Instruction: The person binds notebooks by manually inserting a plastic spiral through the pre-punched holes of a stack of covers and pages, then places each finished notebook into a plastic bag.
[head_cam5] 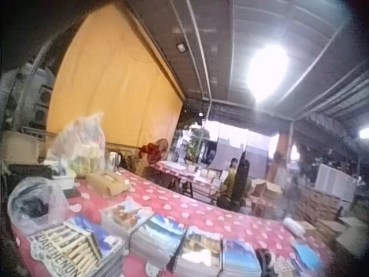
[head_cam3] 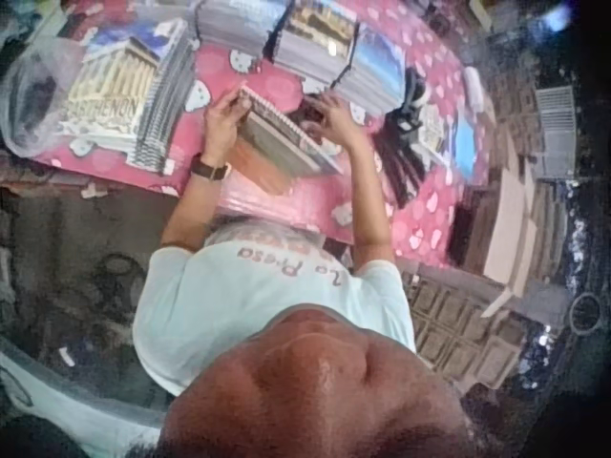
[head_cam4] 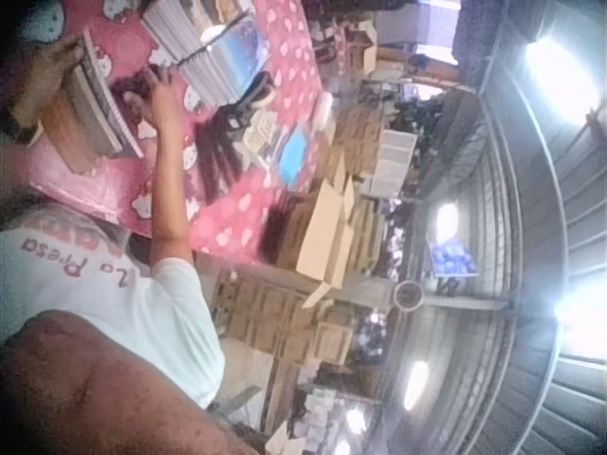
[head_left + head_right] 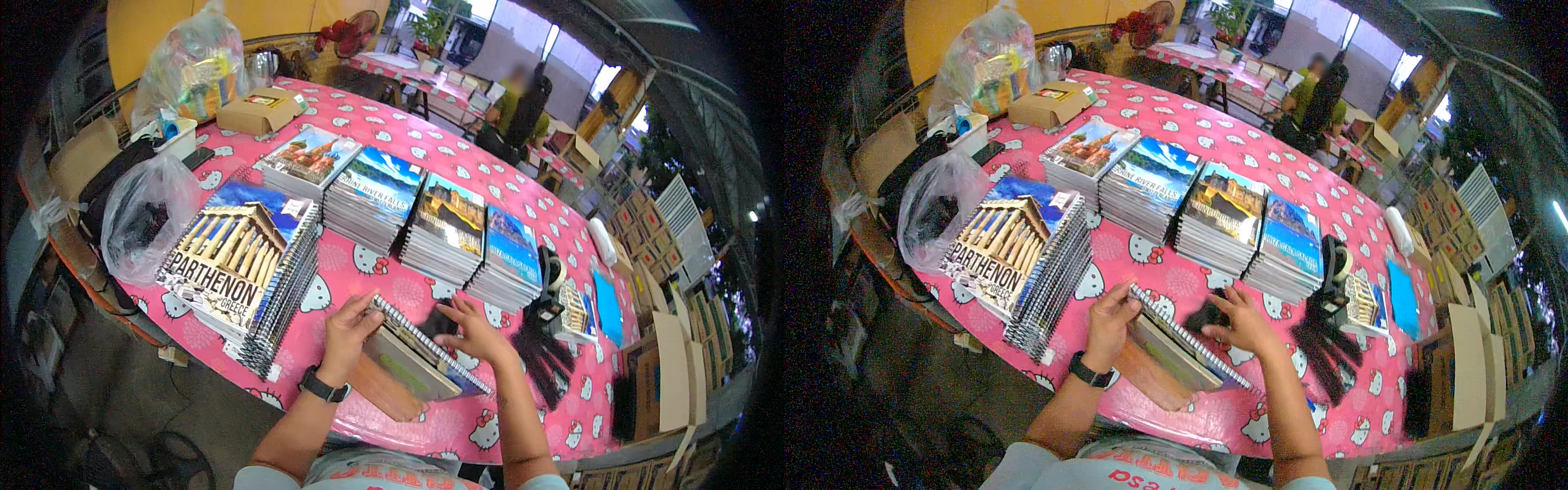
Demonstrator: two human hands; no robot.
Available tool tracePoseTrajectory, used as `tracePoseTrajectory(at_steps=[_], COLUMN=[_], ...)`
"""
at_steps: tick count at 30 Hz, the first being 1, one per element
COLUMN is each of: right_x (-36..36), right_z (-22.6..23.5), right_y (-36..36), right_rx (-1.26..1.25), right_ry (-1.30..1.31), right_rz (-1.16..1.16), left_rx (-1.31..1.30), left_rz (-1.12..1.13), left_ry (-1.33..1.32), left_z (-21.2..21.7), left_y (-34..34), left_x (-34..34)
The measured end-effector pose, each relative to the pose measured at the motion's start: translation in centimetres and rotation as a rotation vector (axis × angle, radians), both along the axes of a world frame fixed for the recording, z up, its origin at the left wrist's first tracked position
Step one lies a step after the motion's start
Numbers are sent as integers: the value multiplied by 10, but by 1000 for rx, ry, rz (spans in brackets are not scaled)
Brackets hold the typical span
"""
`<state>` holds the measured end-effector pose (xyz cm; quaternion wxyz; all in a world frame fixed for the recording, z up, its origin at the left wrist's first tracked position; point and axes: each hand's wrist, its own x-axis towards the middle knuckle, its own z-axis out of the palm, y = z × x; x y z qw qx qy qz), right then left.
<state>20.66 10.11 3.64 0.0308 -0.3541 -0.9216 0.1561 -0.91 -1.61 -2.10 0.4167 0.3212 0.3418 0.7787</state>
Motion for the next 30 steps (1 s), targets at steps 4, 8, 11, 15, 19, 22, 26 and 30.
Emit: tracePoseTrajectory(at_steps=[4,8,11,15,19,22,26,30], right_x=[-4,-34,-23,-19,-17,-12,-8,-3], right_z=[76,94,91,92,92,93,100,97], right_y=[-43,-93,-102,-110,-110,-109,-115,-111], right_rx=[-157,-78,-11,7,165,236,328,382], right_ry=[319,584,682,802,812,748,606,534], right_rz=[40,113,55,25,141,159,153,137], left_rx=[67,162,214,271,320,295,222,147], left_rz=[131,163,73,100,126,129,147,141], left_ry=[210,550,609,661,715,741,768,778], left_z=[6,47,70,75,81,85,88,93], left_y=[3,-15,-23,-26,-28,-33,-37,-36], left_x=[0,13,30,36,41,44,47,56])
